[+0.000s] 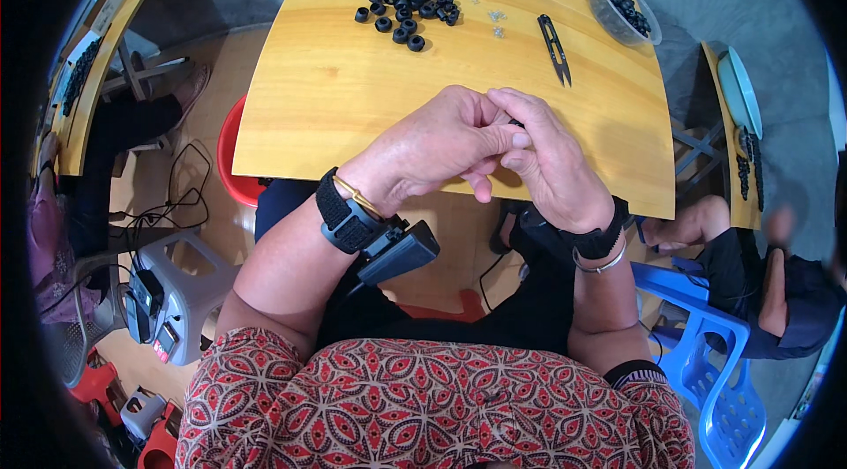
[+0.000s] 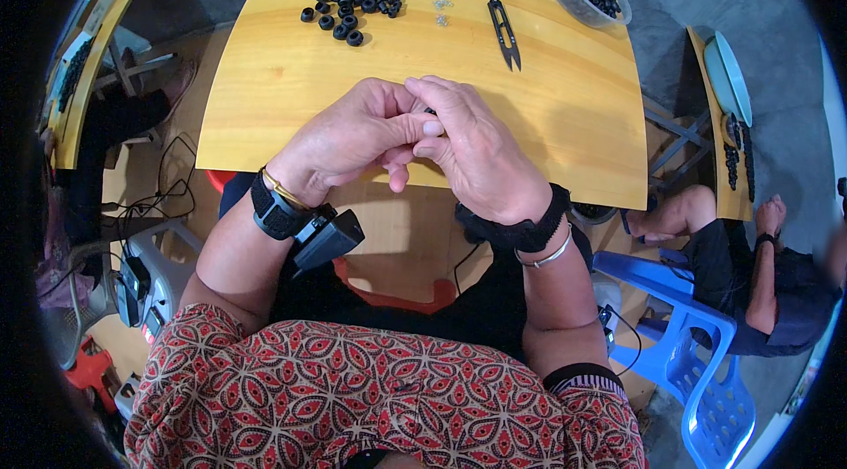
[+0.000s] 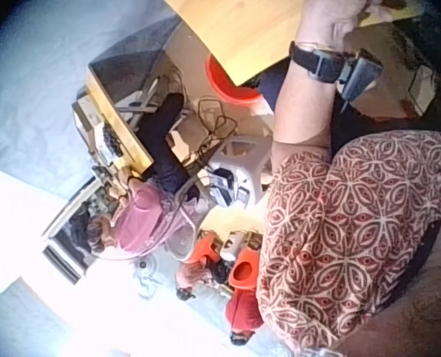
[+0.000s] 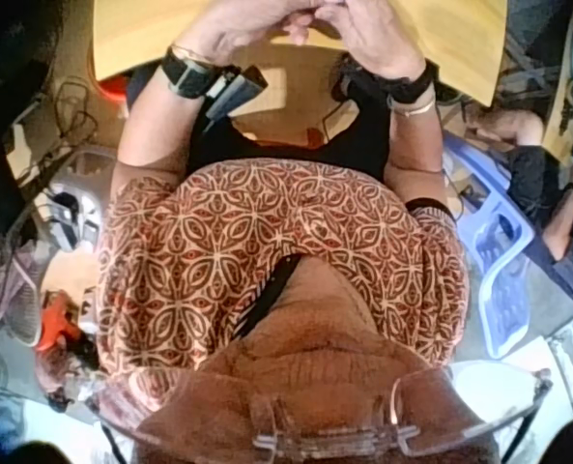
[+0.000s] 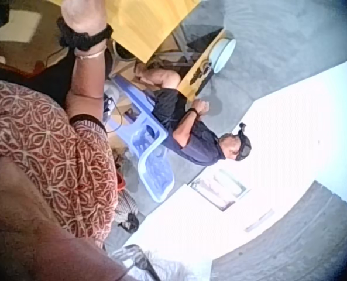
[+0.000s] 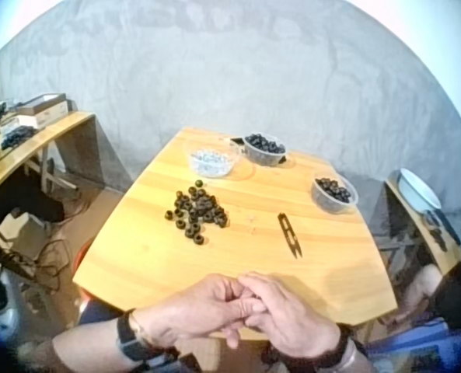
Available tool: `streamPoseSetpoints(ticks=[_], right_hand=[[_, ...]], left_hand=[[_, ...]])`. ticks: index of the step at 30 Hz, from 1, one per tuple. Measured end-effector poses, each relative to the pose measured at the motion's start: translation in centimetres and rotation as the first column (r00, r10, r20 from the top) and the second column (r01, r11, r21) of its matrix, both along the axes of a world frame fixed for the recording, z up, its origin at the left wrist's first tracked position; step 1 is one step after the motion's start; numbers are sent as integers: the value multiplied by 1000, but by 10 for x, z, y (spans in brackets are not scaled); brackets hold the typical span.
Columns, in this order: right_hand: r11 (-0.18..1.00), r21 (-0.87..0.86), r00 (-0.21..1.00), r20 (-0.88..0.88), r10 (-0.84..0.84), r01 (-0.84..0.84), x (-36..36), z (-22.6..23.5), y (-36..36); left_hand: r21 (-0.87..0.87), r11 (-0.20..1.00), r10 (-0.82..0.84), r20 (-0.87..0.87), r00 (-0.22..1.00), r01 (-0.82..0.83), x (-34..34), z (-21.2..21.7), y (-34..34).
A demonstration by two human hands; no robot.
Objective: Assembling small black plastic manufacturing parts by hand.
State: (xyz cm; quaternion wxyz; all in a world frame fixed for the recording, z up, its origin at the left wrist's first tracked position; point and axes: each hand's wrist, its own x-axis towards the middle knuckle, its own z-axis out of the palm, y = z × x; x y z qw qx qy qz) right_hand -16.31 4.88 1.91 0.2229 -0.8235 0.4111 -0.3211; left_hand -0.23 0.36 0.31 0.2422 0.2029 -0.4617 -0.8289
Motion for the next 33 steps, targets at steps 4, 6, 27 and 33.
streamPoseSetpoints(ticks=[4, 6, 27, 33], right_hand=[[999, 16, 999, 0, -32, 32, 0, -8, 1], [997, 54, 999, 19, -50, 49, 1, -7, 2], [990, -144, 999, 41, -5, 10, 11, 18, 15], [987, -156, 998, 47, -38, 45, 14, 17, 18]], left_hand=[[28, 1000, 10, 35, 999, -11, -1, 1, 0], [41, 999, 17, 44, 999, -19, -1, 2, 0], [-489, 825, 207, -202, 957, -281, -17, 6, 23], [-563, 756, 261, -210, 942, -335, -16, 5, 26]])
